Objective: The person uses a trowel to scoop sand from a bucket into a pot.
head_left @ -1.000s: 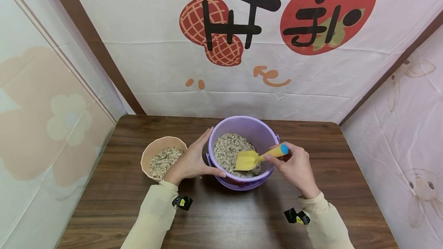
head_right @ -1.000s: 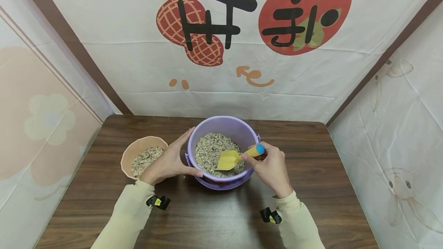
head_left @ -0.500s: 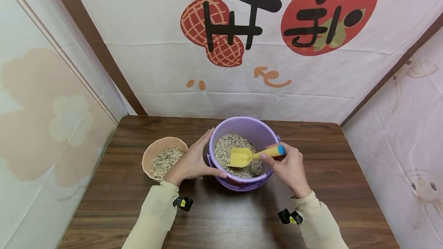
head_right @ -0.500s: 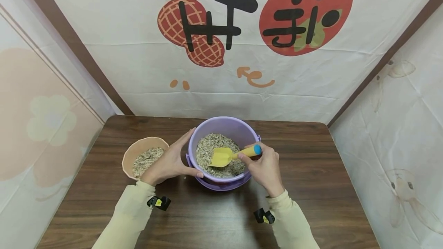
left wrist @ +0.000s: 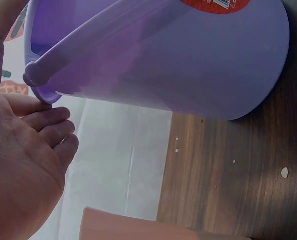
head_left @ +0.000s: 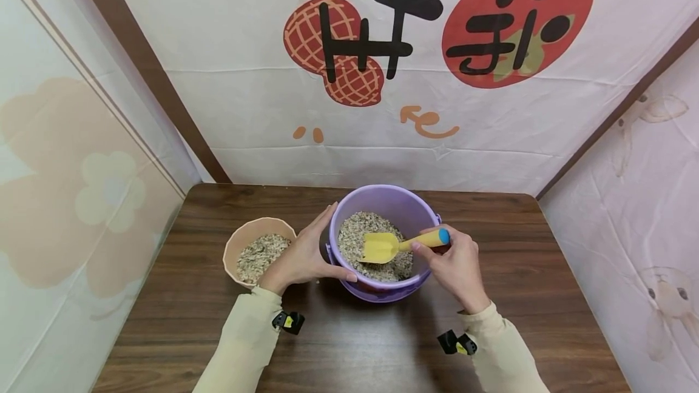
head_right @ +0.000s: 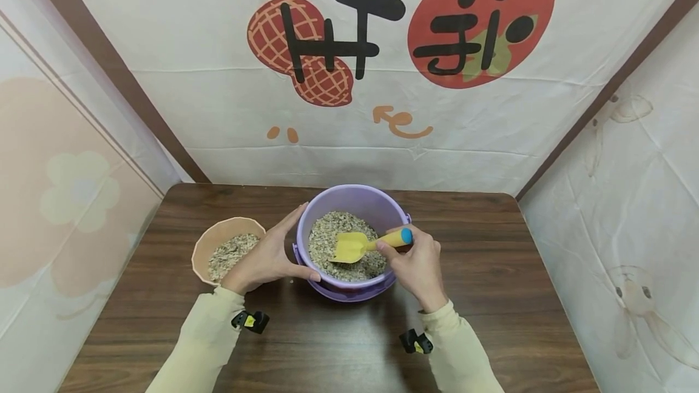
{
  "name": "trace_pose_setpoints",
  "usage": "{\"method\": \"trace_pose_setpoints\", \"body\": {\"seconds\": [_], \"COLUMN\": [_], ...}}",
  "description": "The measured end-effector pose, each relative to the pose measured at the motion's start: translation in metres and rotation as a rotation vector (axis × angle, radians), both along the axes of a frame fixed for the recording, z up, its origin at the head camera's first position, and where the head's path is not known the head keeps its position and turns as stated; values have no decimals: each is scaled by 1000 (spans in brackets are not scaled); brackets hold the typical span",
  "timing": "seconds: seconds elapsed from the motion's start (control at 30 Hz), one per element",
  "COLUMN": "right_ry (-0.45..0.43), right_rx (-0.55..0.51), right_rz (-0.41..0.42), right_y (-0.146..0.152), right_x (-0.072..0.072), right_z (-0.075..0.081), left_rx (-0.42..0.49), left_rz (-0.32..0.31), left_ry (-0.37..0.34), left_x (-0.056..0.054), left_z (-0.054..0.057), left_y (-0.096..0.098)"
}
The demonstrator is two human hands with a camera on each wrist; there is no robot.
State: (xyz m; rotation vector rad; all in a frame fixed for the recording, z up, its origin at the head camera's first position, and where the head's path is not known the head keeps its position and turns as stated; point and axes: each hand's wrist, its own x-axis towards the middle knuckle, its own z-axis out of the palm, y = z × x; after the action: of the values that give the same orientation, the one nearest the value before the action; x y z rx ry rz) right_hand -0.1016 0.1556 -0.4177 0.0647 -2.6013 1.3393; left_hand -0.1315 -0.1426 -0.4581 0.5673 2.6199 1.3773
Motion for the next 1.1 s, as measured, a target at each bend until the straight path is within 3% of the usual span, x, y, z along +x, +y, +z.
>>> {"method": "trace_pose_setpoints", "body": {"seconds": [0.2,0.5,0.93,1.1], "right_ry": [20,7,9,-16], "right_rx": [28,-16,-132,-222], "right_rz": [-32,-52,-35,-16], "right_y": [0,-4,-12,-14], "right_x": [-1,-8,-18,-20], "right_z": [2,-1,-5,-5], "left_rx": [5,9,10,14], "left_rz": [2,3,1,3], "left_ry": [5,2,0,-7], "left_x": [0,-1,-1,0], "left_z": [0,0,0,1], "left_y": [0,1,2,2]}}
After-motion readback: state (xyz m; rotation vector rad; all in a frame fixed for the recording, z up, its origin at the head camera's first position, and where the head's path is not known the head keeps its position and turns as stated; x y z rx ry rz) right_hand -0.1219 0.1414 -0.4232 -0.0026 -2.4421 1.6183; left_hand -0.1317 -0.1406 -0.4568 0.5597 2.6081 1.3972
